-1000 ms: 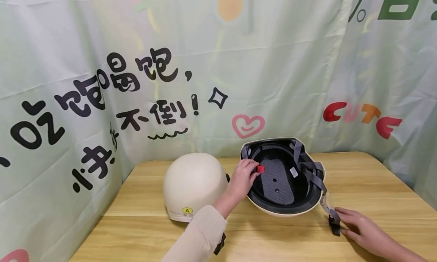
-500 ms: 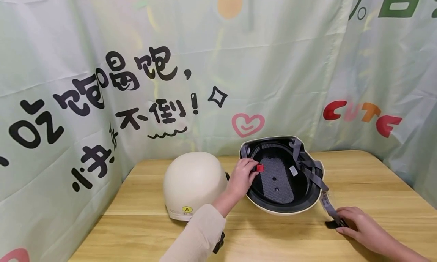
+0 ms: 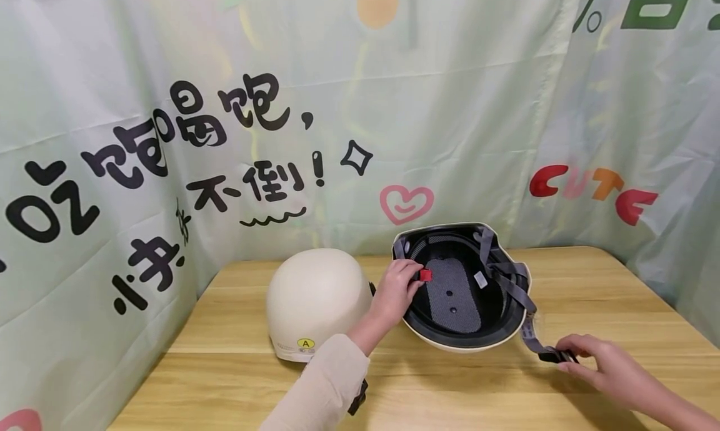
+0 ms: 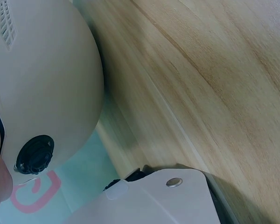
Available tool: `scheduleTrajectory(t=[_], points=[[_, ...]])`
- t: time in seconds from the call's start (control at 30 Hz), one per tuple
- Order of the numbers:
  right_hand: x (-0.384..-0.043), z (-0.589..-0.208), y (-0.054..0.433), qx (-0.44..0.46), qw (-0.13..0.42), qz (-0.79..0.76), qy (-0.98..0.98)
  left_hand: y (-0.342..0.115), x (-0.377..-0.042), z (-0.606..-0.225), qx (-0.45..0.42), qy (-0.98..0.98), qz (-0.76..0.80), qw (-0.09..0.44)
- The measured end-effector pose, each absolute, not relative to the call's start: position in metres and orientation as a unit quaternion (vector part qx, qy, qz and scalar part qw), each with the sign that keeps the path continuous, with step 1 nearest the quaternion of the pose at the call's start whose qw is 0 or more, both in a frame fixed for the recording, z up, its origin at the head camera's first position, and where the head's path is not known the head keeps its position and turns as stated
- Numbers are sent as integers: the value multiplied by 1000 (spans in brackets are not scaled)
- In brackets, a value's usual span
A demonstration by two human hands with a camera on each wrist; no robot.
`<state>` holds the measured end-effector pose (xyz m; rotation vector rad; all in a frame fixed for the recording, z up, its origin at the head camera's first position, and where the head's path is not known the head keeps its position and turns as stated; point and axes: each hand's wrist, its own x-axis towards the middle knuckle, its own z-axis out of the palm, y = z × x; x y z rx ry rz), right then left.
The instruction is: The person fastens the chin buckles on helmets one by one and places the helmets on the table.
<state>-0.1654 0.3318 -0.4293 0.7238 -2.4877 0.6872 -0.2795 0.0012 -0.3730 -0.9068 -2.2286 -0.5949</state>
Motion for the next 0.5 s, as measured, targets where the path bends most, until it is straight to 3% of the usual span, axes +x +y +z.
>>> scheduleTrajectory(t=[0.2, 0.5], points=[[-160, -406, 323, 281, 287, 251, -881, 0, -279, -373, -342, -854, -225, 322], [-149, -377, 315, 275, 274, 221, -895, 1, -279, -373, -340, -856, -226, 317]])
